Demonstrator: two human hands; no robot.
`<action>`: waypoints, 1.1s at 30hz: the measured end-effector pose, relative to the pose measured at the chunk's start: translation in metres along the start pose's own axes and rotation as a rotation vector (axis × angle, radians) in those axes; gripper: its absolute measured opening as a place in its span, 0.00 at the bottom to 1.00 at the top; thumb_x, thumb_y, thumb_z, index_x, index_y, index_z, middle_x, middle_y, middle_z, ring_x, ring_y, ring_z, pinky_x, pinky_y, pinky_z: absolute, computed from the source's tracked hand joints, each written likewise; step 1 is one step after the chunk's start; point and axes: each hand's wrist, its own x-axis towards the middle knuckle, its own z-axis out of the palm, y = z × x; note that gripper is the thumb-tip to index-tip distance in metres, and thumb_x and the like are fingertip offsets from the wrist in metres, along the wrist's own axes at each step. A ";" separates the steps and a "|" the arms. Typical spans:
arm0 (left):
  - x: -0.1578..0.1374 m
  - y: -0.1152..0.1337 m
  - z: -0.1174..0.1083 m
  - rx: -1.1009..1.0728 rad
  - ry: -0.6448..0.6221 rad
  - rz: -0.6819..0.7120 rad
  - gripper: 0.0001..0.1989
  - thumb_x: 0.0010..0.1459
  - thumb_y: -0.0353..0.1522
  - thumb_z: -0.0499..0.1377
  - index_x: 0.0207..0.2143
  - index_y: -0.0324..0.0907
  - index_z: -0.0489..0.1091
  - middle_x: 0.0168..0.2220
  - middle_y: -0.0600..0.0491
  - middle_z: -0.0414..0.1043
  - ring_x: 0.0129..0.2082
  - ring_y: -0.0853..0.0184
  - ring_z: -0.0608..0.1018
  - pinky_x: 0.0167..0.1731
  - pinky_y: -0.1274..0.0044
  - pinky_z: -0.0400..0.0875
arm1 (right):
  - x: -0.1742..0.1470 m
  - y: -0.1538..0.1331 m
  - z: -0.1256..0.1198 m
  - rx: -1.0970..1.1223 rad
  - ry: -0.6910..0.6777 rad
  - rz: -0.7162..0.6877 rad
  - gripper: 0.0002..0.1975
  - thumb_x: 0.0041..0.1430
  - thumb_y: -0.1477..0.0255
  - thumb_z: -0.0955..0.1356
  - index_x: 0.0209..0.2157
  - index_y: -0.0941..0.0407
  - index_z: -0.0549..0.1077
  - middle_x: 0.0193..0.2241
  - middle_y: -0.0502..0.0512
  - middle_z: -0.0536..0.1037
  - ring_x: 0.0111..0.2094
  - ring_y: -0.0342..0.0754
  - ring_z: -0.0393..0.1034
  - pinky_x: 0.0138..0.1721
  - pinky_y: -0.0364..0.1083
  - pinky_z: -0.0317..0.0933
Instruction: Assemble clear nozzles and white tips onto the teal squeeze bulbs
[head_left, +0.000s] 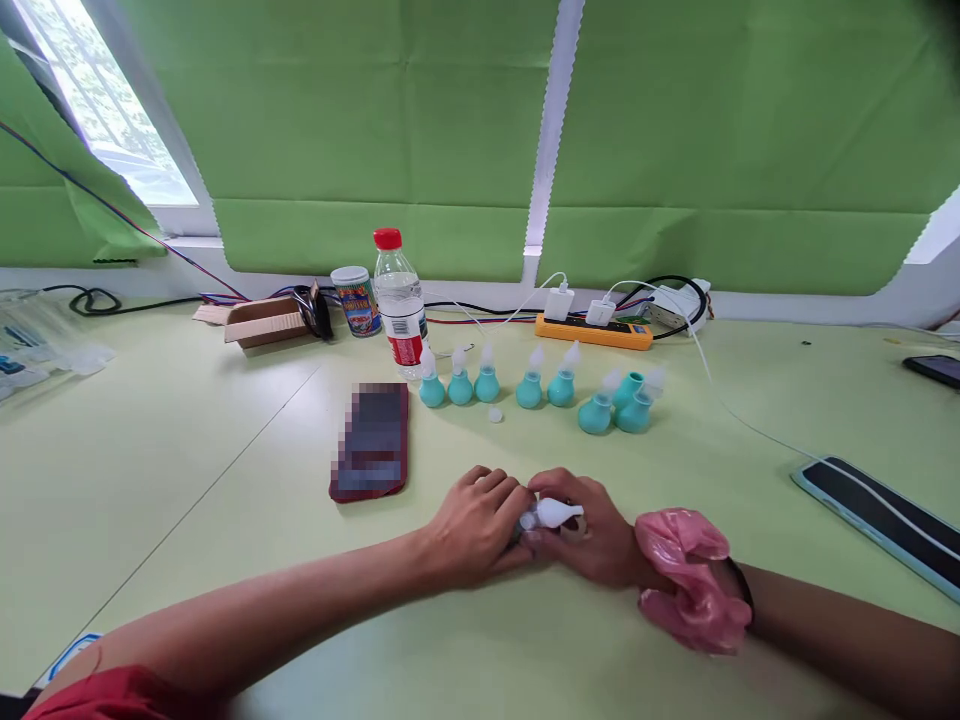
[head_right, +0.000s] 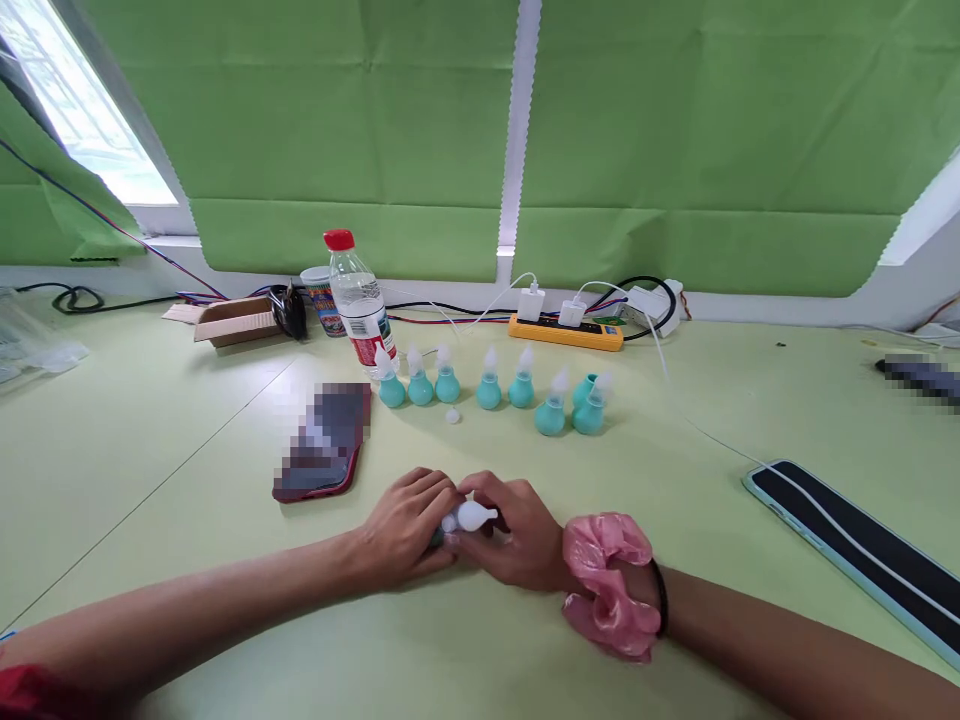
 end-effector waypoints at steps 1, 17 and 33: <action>-0.001 -0.001 0.002 0.055 -0.016 -0.006 0.11 0.56 0.35 0.44 0.33 0.38 0.63 0.25 0.50 0.67 0.24 0.66 0.69 0.25 0.74 0.63 | -0.002 0.002 0.005 0.022 0.004 0.021 0.12 0.51 0.60 0.63 0.32 0.54 0.65 0.19 0.48 0.65 0.18 0.39 0.55 0.20 0.41 0.51; 0.001 -0.010 0.000 -0.183 -0.032 -0.377 0.12 0.57 0.38 0.47 0.37 0.40 0.64 0.24 0.53 0.72 0.24 0.68 0.73 0.26 0.78 0.64 | 0.025 0.017 0.009 0.700 -0.126 0.567 0.25 0.53 0.52 0.56 0.15 0.56 0.55 0.08 0.42 0.51 0.11 0.36 0.42 0.15 0.40 0.37; -0.006 -0.019 0.009 -0.437 0.235 -0.268 0.12 0.57 0.32 0.51 0.42 0.37 0.66 0.29 0.50 0.68 0.26 0.72 0.69 0.28 0.80 0.64 | 0.019 0.043 0.005 -0.286 0.149 0.127 0.20 0.52 0.62 0.62 0.13 0.57 0.55 0.11 0.44 0.54 0.15 0.37 0.47 0.21 0.41 0.42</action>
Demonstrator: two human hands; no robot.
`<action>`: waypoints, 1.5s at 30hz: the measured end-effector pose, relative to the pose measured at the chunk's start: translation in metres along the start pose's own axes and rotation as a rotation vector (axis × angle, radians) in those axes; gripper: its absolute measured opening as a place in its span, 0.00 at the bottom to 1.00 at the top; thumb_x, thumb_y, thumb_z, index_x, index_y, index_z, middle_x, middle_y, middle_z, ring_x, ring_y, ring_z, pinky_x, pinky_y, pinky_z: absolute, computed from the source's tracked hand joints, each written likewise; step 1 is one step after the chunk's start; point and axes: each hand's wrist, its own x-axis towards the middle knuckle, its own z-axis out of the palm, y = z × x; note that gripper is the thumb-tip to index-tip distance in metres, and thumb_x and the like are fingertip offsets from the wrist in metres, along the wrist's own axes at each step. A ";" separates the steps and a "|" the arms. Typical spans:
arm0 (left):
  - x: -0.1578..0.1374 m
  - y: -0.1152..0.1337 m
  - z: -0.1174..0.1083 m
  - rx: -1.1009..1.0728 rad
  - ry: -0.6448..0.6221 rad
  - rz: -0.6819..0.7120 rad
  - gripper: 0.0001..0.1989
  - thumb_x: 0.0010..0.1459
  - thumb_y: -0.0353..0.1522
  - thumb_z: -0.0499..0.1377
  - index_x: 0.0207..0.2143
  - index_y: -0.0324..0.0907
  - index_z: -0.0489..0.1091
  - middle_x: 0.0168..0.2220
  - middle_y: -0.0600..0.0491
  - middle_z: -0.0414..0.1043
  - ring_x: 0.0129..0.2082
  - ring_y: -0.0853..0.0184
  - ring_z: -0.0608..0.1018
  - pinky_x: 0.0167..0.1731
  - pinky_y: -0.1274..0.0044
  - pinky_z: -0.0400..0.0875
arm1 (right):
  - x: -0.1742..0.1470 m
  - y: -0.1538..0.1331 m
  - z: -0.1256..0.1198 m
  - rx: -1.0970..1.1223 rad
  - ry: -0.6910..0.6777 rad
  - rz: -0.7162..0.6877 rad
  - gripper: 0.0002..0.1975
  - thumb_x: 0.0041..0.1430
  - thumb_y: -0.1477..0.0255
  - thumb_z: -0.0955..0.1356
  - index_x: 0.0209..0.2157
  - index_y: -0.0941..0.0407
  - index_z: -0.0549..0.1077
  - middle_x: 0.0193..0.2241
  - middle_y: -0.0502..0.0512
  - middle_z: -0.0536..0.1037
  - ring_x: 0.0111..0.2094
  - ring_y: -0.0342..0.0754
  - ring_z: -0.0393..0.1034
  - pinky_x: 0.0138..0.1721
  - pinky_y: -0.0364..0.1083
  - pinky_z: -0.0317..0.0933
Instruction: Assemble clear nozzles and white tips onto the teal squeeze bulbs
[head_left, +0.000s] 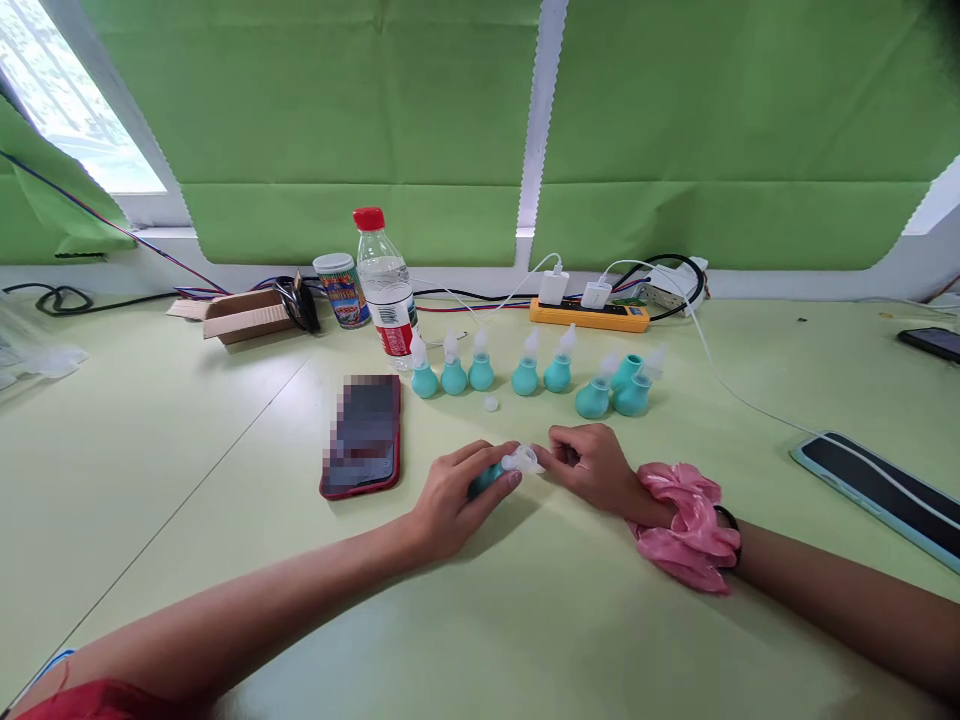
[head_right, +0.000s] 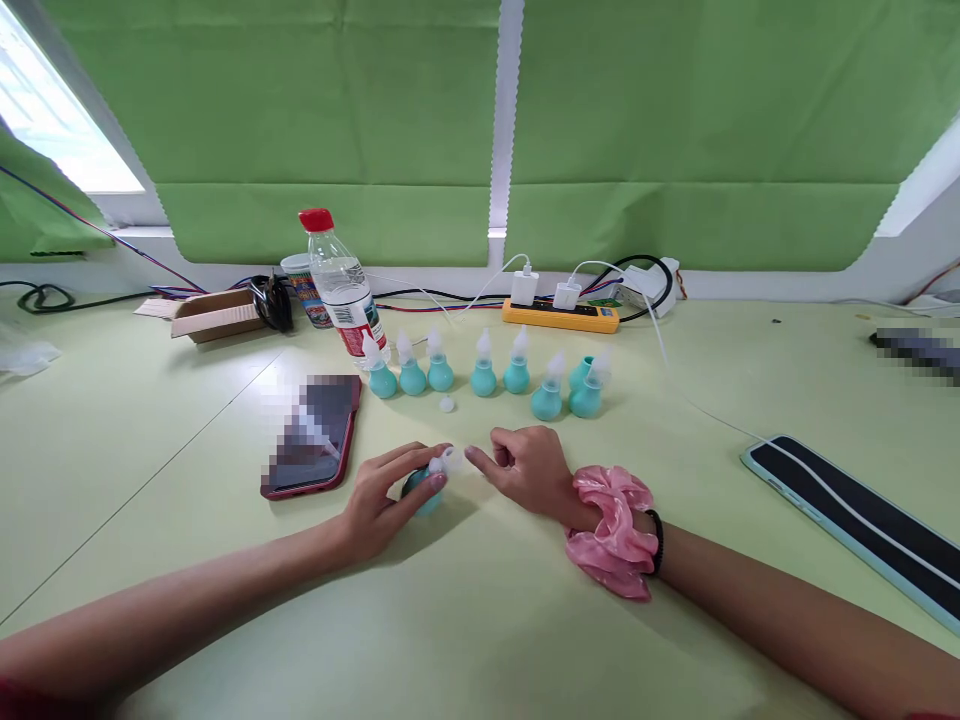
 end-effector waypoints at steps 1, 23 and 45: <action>0.000 -0.001 0.000 -0.034 0.032 0.017 0.11 0.57 0.31 0.52 0.42 0.37 0.66 0.30 0.50 0.69 0.28 0.72 0.70 0.29 0.80 0.65 | -0.002 -0.002 -0.001 0.036 0.056 -0.034 0.18 0.52 0.63 0.62 0.15 0.57 0.56 0.12 0.44 0.55 0.15 0.37 0.48 0.21 0.40 0.44; 0.003 0.014 0.002 0.087 -0.489 0.294 0.18 0.59 0.41 0.41 0.24 0.39 0.59 0.22 0.50 0.64 0.23 0.68 0.63 0.24 0.77 0.61 | -0.016 -0.024 -0.001 0.305 -0.159 -0.598 0.16 0.53 0.67 0.60 0.17 0.55 0.49 0.15 0.43 0.48 0.16 0.38 0.41 0.18 0.41 0.40; 0.011 0.002 -0.004 0.059 -0.062 -0.288 0.14 0.58 0.37 0.46 0.46 0.43 0.60 0.38 0.49 0.56 0.41 0.64 0.64 0.42 0.70 0.61 | -0.017 -0.034 -0.002 0.717 -0.419 0.135 0.21 0.45 0.68 0.65 0.11 0.57 0.47 0.12 0.42 0.45 0.16 0.34 0.39 0.16 0.40 0.37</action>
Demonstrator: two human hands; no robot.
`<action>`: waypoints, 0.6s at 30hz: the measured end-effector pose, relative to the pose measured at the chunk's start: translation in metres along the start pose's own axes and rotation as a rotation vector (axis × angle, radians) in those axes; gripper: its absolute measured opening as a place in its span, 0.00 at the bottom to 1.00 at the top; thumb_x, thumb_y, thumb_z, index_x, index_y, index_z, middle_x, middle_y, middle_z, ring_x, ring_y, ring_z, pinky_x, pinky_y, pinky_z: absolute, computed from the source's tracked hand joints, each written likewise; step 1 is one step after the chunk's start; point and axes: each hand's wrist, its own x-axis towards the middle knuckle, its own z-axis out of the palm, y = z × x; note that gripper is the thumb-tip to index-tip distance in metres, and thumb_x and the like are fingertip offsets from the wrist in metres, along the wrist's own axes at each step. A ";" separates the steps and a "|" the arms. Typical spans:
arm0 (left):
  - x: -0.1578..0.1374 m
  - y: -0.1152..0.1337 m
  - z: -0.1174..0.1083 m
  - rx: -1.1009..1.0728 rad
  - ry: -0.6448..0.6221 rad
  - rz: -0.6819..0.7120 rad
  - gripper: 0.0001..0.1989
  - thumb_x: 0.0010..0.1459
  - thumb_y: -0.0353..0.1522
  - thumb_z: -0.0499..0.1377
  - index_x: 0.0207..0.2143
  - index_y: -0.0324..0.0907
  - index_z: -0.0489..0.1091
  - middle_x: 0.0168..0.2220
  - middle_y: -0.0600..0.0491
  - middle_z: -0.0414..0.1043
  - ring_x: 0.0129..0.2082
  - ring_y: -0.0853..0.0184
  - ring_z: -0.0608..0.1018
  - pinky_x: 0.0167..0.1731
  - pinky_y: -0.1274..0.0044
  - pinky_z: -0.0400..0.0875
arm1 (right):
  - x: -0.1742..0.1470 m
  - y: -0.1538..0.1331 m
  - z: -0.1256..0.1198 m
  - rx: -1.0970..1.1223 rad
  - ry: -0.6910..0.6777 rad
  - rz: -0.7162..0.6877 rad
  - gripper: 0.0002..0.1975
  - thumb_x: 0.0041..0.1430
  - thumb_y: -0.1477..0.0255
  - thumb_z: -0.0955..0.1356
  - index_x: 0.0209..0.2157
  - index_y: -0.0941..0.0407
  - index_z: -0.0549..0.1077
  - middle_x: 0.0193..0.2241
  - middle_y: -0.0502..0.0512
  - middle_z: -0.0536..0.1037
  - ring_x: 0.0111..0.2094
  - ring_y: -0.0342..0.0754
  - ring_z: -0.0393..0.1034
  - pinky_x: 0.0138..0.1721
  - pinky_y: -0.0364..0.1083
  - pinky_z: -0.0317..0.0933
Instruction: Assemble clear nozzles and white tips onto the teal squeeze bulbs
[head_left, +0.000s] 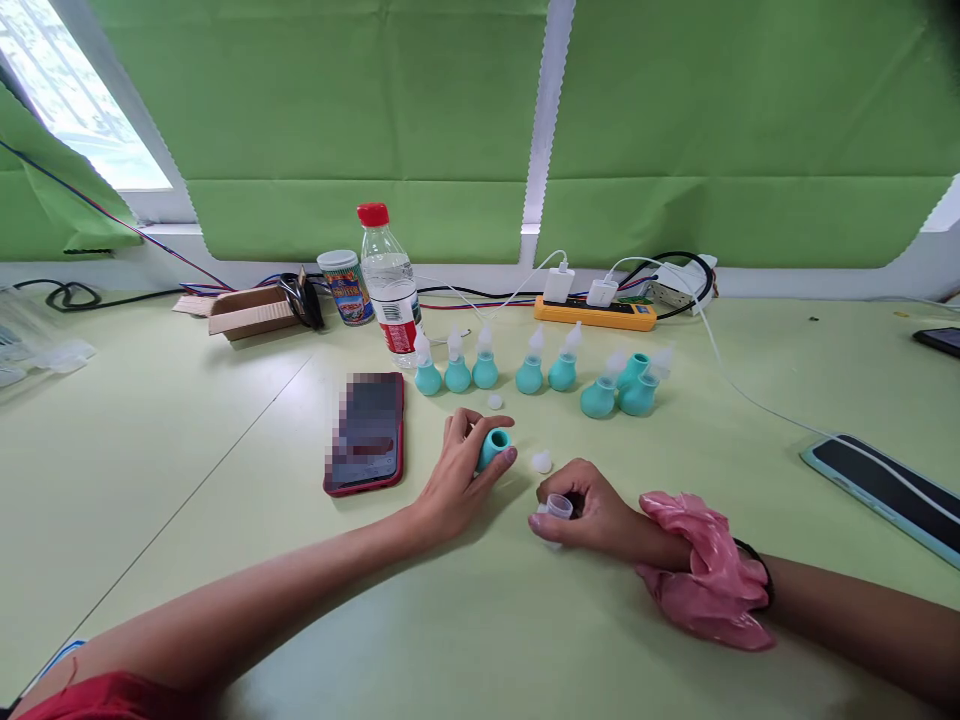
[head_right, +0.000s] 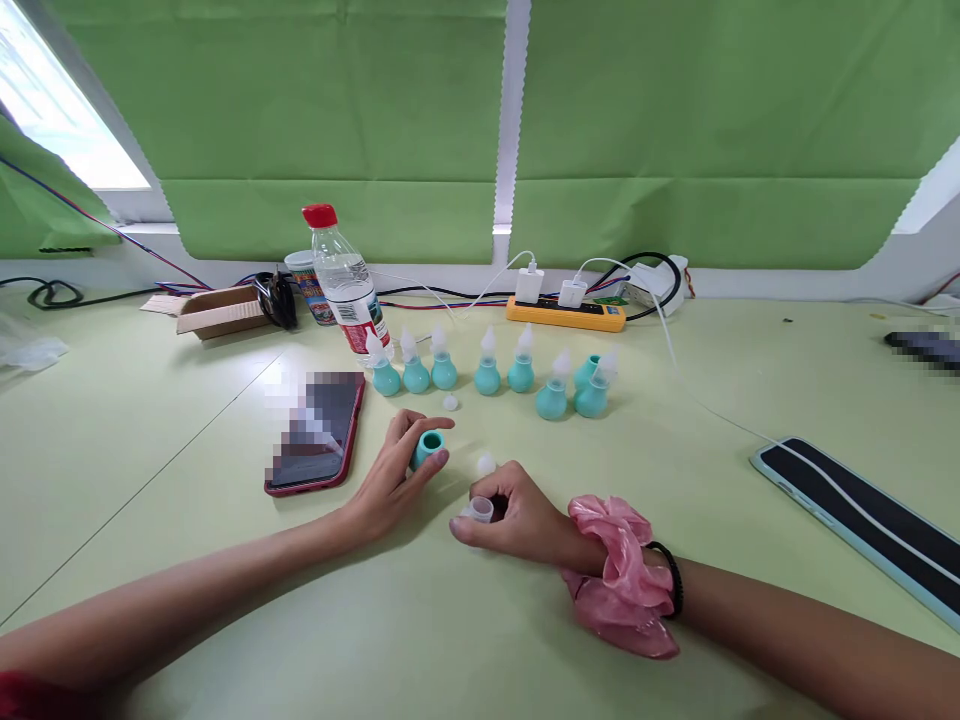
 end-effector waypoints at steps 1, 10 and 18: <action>0.001 -0.001 0.001 -0.012 -0.009 -0.030 0.14 0.59 0.36 0.46 0.46 0.43 0.59 0.39 0.49 0.56 0.41 0.65 0.64 0.43 0.70 0.61 | 0.000 -0.001 0.000 -0.002 0.028 0.019 0.20 0.45 0.69 0.65 0.11 0.57 0.49 0.12 0.42 0.46 0.16 0.34 0.40 0.16 0.40 0.38; -0.002 -0.003 0.002 0.004 0.123 0.067 0.17 0.57 0.28 0.48 0.49 0.42 0.52 0.49 0.45 0.55 0.49 0.62 0.60 0.47 0.67 0.57 | 0.005 0.002 0.002 0.159 0.186 0.136 0.20 0.40 0.67 0.70 0.14 0.57 0.53 0.14 0.42 0.54 0.17 0.35 0.46 0.17 0.38 0.43; -0.013 -0.002 0.008 0.122 0.206 0.603 0.15 0.51 0.25 0.56 0.43 0.41 0.60 0.33 0.51 0.67 0.32 0.68 0.68 0.34 0.73 0.62 | 0.007 0.002 -0.003 0.310 0.090 0.140 0.18 0.42 0.62 0.70 0.18 0.58 0.58 0.13 0.42 0.61 0.13 0.35 0.54 0.14 0.37 0.49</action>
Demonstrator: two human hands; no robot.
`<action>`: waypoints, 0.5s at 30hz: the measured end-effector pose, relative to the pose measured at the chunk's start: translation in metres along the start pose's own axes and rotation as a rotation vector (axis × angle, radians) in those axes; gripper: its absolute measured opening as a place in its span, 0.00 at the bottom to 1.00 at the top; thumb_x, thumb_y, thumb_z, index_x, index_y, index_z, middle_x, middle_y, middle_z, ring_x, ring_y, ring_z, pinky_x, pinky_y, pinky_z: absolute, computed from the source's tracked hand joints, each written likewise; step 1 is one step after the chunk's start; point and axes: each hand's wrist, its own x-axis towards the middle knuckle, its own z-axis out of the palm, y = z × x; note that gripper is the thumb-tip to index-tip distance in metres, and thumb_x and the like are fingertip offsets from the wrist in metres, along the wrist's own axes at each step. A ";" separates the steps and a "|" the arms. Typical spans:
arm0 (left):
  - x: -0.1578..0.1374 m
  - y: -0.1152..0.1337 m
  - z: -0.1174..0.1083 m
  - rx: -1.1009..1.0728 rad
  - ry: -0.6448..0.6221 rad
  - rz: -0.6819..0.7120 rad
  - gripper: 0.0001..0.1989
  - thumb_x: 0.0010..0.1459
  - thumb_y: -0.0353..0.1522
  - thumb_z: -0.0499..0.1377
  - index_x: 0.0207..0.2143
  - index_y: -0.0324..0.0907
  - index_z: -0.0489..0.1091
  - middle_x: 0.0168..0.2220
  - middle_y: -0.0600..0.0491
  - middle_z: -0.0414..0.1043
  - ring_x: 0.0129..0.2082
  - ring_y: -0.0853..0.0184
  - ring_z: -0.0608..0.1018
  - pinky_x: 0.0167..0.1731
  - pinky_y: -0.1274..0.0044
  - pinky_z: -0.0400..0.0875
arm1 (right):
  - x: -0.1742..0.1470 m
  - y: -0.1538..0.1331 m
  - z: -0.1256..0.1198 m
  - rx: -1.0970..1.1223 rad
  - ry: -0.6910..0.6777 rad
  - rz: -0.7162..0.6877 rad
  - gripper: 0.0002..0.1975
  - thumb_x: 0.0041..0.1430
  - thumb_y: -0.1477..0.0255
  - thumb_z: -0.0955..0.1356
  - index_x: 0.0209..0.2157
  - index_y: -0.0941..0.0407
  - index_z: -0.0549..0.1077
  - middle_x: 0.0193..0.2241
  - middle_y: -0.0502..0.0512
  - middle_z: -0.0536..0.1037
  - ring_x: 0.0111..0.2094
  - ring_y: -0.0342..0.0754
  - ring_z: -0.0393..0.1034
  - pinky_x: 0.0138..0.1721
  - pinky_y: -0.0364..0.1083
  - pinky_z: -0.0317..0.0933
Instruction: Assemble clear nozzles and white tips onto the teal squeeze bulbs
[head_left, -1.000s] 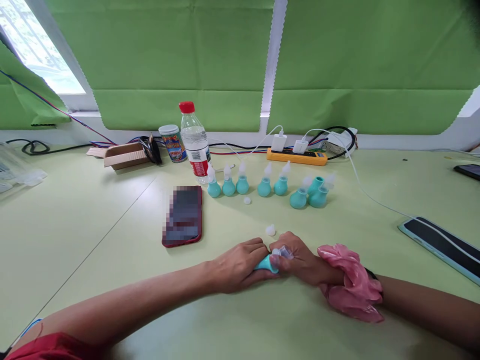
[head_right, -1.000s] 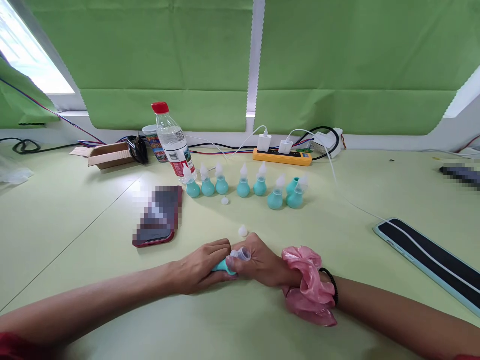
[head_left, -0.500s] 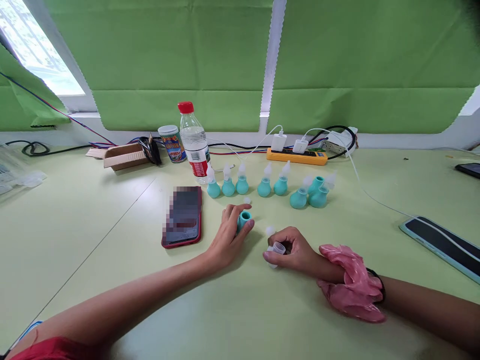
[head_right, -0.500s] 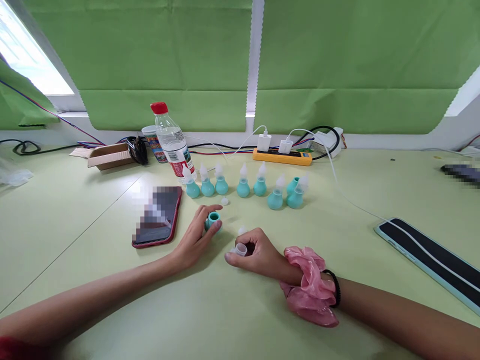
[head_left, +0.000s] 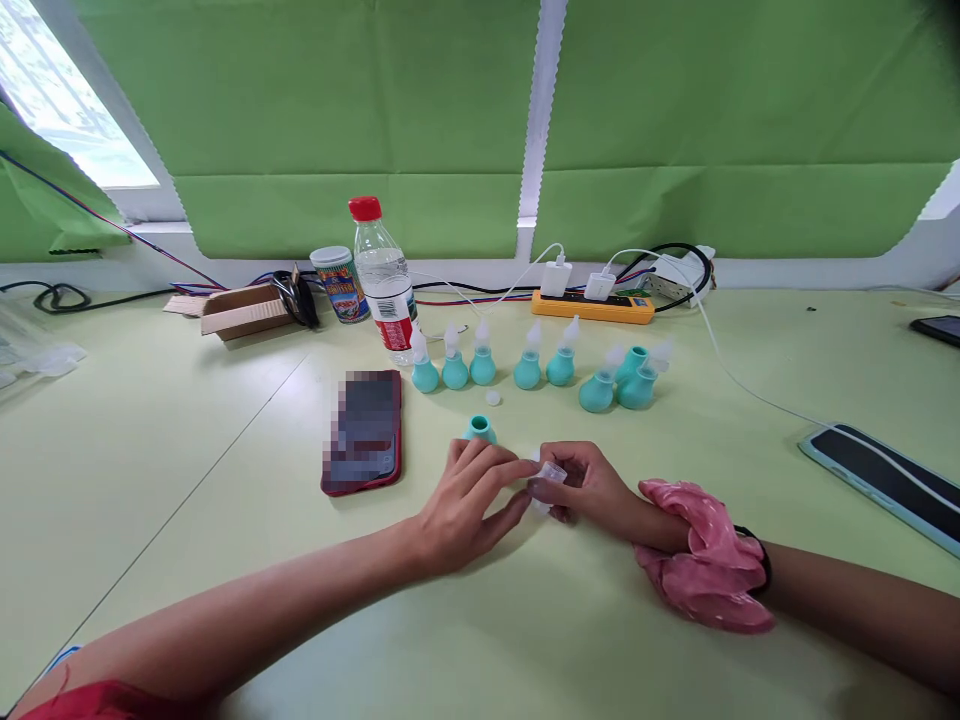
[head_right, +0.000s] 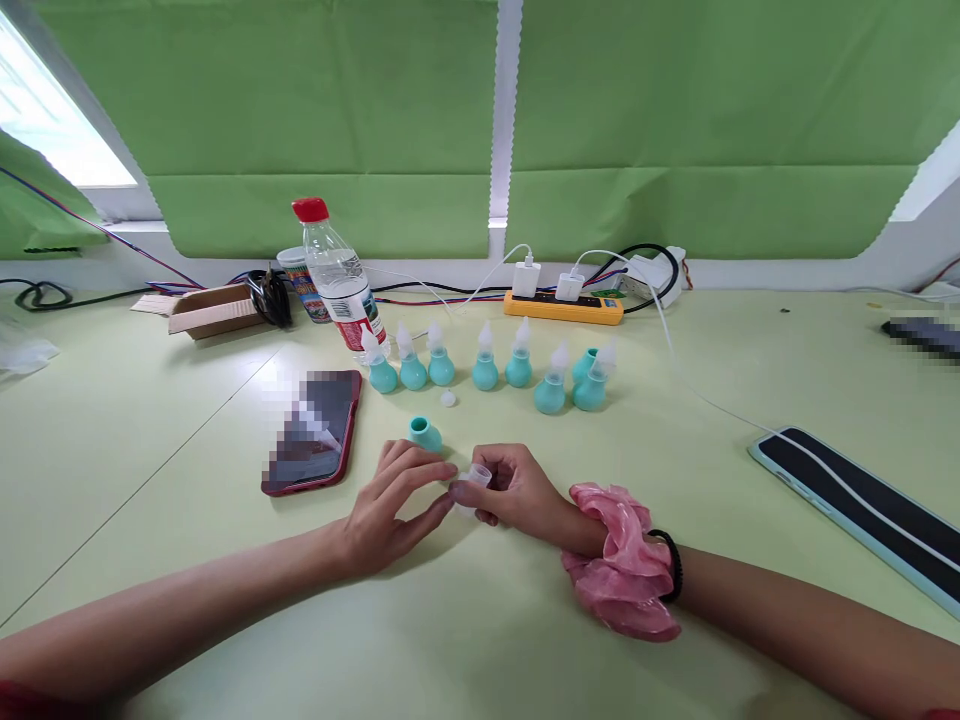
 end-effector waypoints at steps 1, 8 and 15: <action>0.001 0.000 0.000 -0.045 -0.033 0.007 0.13 0.52 0.25 0.55 0.42 0.40 0.61 0.32 0.50 0.68 0.31 0.68 0.68 0.33 0.74 0.63 | 0.001 0.000 0.000 0.015 -0.024 -0.002 0.18 0.43 0.62 0.70 0.18 0.57 0.58 0.12 0.42 0.61 0.13 0.35 0.55 0.14 0.37 0.49; 0.005 -0.005 0.000 -0.285 -0.010 -0.086 0.08 0.52 0.26 0.56 0.38 0.37 0.67 0.29 0.48 0.72 0.28 0.69 0.70 0.29 0.76 0.68 | 0.003 0.004 -0.003 0.122 -0.121 -0.029 0.16 0.45 0.65 0.69 0.21 0.58 0.58 0.15 0.43 0.62 0.15 0.35 0.57 0.15 0.37 0.51; 0.004 -0.006 0.004 -0.397 0.097 -0.258 0.07 0.50 0.26 0.59 0.34 0.38 0.71 0.26 0.51 0.72 0.24 0.72 0.71 0.26 0.78 0.67 | 0.002 0.001 -0.003 0.160 -0.094 -0.044 0.15 0.45 0.67 0.70 0.28 0.57 0.60 0.17 0.44 0.65 0.17 0.36 0.58 0.17 0.38 0.56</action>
